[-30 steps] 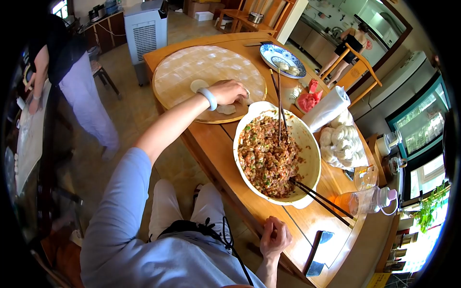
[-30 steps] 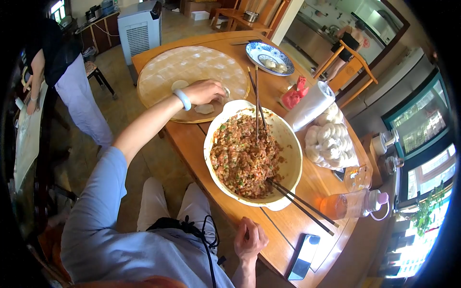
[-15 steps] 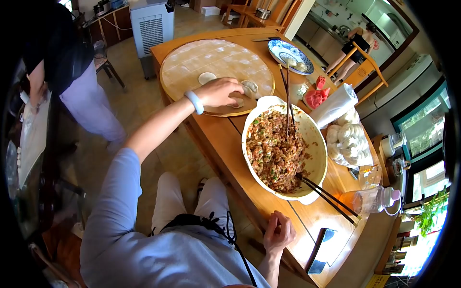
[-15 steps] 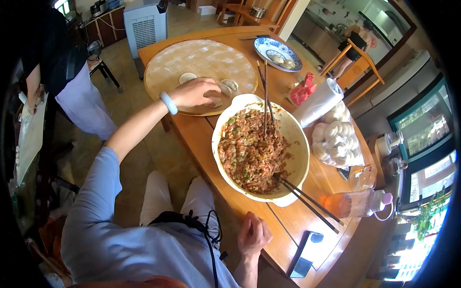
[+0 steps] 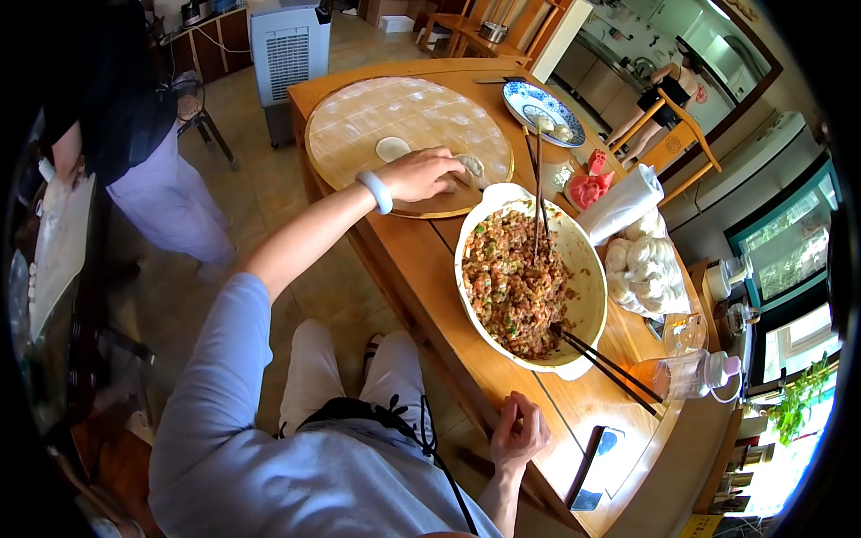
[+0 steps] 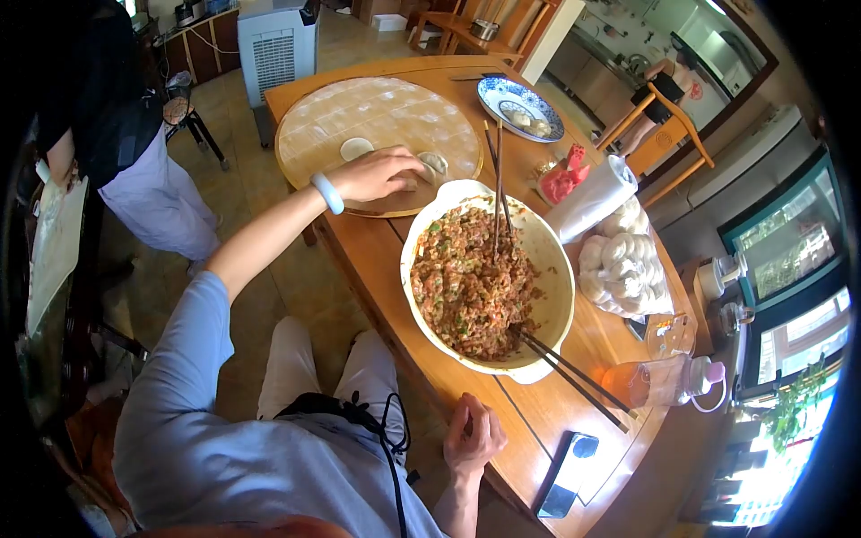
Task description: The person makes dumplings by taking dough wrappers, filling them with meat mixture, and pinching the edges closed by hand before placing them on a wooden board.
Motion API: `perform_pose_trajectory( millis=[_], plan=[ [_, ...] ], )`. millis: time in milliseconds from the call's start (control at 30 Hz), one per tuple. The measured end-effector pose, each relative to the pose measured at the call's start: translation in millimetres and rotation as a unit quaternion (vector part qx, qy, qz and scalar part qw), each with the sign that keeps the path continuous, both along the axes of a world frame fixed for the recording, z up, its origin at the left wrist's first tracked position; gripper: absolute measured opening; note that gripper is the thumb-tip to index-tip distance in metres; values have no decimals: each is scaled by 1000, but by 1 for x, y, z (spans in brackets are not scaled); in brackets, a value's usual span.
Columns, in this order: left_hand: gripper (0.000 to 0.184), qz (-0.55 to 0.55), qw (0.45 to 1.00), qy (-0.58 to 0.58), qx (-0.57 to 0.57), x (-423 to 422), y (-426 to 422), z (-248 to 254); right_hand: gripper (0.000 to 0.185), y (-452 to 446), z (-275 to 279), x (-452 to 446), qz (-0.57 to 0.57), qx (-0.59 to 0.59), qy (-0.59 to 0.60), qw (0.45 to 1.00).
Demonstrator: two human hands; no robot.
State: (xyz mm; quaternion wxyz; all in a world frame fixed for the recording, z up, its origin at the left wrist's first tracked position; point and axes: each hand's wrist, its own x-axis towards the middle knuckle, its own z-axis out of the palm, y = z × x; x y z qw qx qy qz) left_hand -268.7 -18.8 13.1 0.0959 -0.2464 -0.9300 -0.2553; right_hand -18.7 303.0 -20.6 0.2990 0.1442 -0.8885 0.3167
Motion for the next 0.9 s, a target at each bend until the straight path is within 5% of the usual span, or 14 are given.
perform_pose_trajectory(
  millis=[333, 633, 900],
  plan=[
    [24, 51, 997, 26, -47, 6, 7, -3, 12, 0, 0, 0, -2, 13, -1, 1000],
    [19, -28, 999, 22, -28, -21, 11, 1, 12, 1, -2, 0, -4, 16, -1, 1000],
    [22, 57, 983, 141, 101, 25, -2, 2, 9, -2, 1, 1, 2, 26, 9, 1000]
  ],
)
